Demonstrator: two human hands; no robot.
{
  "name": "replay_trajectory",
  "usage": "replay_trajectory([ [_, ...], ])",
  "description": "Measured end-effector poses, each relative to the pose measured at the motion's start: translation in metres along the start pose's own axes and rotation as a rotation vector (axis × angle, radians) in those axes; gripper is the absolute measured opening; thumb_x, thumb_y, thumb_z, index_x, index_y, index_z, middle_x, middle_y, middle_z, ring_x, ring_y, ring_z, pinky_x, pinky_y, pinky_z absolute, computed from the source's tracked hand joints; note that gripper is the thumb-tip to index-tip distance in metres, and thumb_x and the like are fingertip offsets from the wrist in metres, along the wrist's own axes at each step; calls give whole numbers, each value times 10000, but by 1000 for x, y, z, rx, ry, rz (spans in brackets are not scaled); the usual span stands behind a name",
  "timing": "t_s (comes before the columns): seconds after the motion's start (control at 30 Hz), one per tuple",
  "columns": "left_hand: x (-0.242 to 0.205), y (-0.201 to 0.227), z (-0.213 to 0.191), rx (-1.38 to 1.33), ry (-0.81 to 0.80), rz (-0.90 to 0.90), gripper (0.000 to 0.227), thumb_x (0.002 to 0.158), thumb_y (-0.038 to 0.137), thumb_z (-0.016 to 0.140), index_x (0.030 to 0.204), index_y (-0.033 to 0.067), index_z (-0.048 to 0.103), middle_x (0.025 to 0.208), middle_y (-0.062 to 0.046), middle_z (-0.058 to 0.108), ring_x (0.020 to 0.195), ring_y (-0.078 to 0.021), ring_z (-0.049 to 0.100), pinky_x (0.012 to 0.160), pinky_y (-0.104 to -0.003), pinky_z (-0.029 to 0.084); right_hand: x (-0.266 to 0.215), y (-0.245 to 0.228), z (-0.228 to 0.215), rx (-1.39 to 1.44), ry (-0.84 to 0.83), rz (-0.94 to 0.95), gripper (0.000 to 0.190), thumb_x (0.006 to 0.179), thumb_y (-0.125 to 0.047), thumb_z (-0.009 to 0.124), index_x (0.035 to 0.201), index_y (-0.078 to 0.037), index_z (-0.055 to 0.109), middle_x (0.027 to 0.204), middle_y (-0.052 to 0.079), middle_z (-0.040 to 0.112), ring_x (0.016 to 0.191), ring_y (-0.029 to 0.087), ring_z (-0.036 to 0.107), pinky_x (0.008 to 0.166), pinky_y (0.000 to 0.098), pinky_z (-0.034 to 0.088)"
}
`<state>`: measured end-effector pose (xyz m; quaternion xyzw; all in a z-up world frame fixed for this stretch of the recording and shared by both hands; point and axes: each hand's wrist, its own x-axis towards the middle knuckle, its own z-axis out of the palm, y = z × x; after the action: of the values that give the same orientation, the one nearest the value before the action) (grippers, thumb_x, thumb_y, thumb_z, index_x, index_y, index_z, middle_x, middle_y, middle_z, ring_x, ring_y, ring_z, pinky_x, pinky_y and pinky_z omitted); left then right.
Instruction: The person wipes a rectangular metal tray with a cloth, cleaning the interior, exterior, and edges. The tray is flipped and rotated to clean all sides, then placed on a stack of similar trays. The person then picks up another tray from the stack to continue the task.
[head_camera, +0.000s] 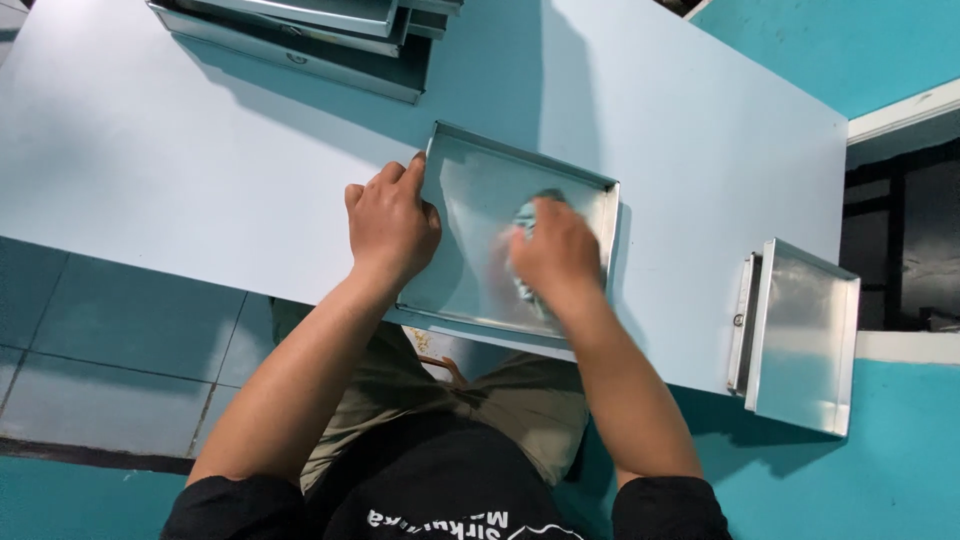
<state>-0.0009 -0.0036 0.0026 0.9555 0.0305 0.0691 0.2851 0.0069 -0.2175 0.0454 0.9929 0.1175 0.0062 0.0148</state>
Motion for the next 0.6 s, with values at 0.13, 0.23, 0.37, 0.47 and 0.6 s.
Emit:
replay_trajectory([
  [0.13, 0, -3, 3, -7, 16, 28, 548, 832, 71, 669, 1378, 95, 622, 957, -58, 670, 818, -261, 681, 761, -363, 341, -24, -17, 16, 44, 34, -155, 627, 794, -383, 753, 1295, -22, 642, 1184, 234, 693, 1034, 442, 697, 856, 540, 571],
  [0.23, -1, -3, 1, -30, 12, 27, 559, 828, 50, 651, 1384, 88, 613, 950, -71, 662, 820, -283, 678, 764, -379, 338, -35, -13, 8, 25, -17, -207, 715, 807, -447, 716, 1435, -133, 580, 1337, 158, 655, 1124, 386, 670, 869, 525, 544],
  [0.37, 1, -5, 7, -33, 13, 27, 551, 835, 66, 660, 1383, 95, 612, 951, -65, 655, 828, -279, 682, 772, -380, 338, -37, 14, -1, 10, -27, -86, 794, 836, -395, 709, 1553, -164, 458, 1388, 170, 640, 1135, 432, 651, 902, 585, 496],
  [0.47, 1, -9, 13, -2, 0, 13, 568, 831, 85, 666, 1395, 117, 601, 958, -54, 646, 830, -266, 683, 771, -378, 333, -30, 32, -16, 57, -73, 135, 887, 845, -341, 718, 1600, -74, 334, 1402, 255, 612, 1201, 473, 609, 970, 593, 474],
  [0.6, 2, -8, 13, 31, -15, 18, 586, 826, 99, 674, 1404, 132, 587, 968, -39, 635, 836, -253, 681, 774, -375, 329, -17, 49, -19, 190, -141, 259, 839, 840, -398, 715, 1515, 18, 441, 1426, 266, 578, 1307, 437, 559, 1110, 493, 389],
])
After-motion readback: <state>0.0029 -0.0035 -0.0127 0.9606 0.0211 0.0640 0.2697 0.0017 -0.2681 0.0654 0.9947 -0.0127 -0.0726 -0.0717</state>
